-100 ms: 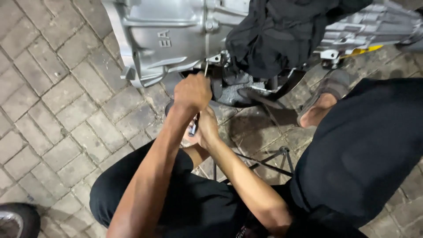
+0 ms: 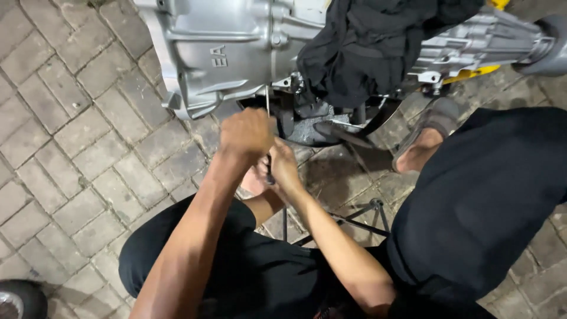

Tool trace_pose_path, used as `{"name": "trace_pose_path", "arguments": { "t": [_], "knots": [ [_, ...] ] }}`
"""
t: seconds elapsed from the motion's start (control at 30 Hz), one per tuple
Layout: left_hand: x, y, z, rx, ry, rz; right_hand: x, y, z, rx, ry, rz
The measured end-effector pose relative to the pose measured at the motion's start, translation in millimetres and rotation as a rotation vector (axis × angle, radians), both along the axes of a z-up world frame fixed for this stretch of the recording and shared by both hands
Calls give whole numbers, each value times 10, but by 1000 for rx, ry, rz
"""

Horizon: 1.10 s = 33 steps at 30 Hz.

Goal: The person uses a black cloth to wipe the exterior surfaces of a silver automotive transmission. They repeatedly rub and wipe various sections of the casing and internal components while the transmission rests on a stand.

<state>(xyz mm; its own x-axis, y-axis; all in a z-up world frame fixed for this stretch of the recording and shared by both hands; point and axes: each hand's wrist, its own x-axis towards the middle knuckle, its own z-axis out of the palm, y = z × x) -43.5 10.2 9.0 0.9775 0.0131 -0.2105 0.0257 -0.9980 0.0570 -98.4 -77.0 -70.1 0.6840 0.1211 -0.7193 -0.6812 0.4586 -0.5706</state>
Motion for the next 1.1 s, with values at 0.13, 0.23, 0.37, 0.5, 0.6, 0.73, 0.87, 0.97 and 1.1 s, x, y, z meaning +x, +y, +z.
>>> {"name": "trace_pose_path", "arguments": {
  "t": [0.13,0.23,0.37,0.5,0.6,0.73,0.87,0.97,1.1],
  "knots": [
    [-450,121,319,139,-598,-326,387,-524,462,-178,-431,187],
    [-489,58,602,268,-859,-446,521,-861,1102,-306,-655,189],
    [-2,-123,1600,-614,78,143,395,-1113,1320,-451,-837,250],
    [31,-237,1715,-1107,-141,79,136,-1156,1520,-446,-817,296],
    [-32,-304,1697,-1291,-134,88,-34,-1176,1503,-455,-797,309],
    [-105,-325,1683,-1380,-115,154,-177,-1232,1563,-491,-793,295],
    [-97,-147,1699,-1437,-224,240,-338,-1433,1388,-688,-817,389],
    [-5,217,1660,-1346,-335,364,-470,-1599,1255,-727,-696,405],
    [-38,145,1353,-381,-310,132,-206,-1810,1103,-782,-488,831]
  ]
}}
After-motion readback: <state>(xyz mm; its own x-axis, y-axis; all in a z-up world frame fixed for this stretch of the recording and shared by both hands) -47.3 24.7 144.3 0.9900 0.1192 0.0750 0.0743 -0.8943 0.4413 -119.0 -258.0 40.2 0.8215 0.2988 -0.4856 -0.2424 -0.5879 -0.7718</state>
